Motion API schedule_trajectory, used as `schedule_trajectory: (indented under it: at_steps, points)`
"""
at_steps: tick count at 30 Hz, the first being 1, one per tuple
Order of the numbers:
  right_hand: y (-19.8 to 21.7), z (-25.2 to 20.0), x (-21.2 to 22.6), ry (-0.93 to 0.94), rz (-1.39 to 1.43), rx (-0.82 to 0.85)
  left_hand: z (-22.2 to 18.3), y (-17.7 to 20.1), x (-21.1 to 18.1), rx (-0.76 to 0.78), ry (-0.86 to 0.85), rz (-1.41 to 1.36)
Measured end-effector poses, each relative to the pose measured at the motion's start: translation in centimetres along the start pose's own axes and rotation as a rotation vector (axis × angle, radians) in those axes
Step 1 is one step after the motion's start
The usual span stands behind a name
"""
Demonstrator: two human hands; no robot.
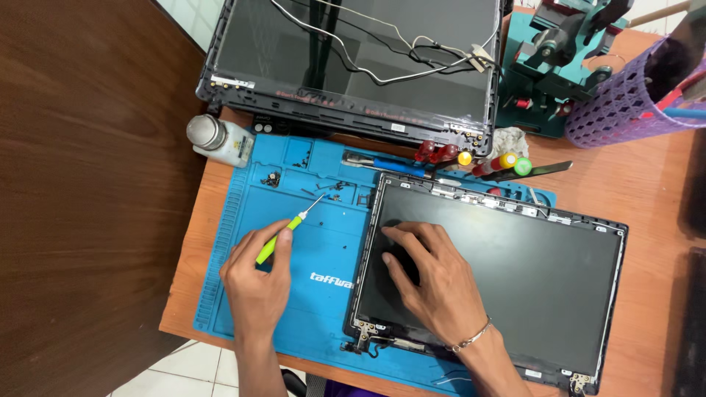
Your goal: The person is using a screwdriver to remove and replace screws from the hinges and internal frame of a laptop on a blue repair mat. They move various laptop components aside and handle several open laptop chassis on the workbench.
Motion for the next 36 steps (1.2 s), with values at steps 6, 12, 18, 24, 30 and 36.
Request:
schedule_trajectory:
  at_steps: [6, 12, 18, 24, 30, 36]
  points:
    - [0.1, 0.1, -0.1, -0.022, 0.108, -0.055, -0.3, 0.8, -1.2, 0.035, 0.097, -0.083]
    - [0.0, 0.0, -0.7, -0.170, 0.411, -0.020, -1.2, 1.2, -2.5, 0.185, -0.139, -0.220]
    - [1.2, -0.3, -0.9, -0.256, 0.384, -0.020, -1.5, 0.4, -3.7, 0.291, -0.107, -0.287]
    - [1.8, -1.0, -1.5, -0.372, 0.481, -0.056, -1.7, -0.1, -4.9, 0.300, -0.143, -0.330]
    - [2.0, -2.2, -3.1, -0.535, 0.743, -0.093, -2.3, -0.1, -6.4, 0.331, -0.143, -0.326]
    - [2.7, -3.1, -4.3, -0.544, 0.872, -0.185, -2.6, -0.4, -7.5, 0.329, -0.203, -0.357]
Point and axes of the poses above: each hand's wrist, its own z-axis towards the middle knuckle, its own y-axis out of the back of the hand, x = y × z, the point moved 1 cm from there along z, towards the middle knuckle, and after that the axes turned 7 degrees about -x, right-handed, at the moved point
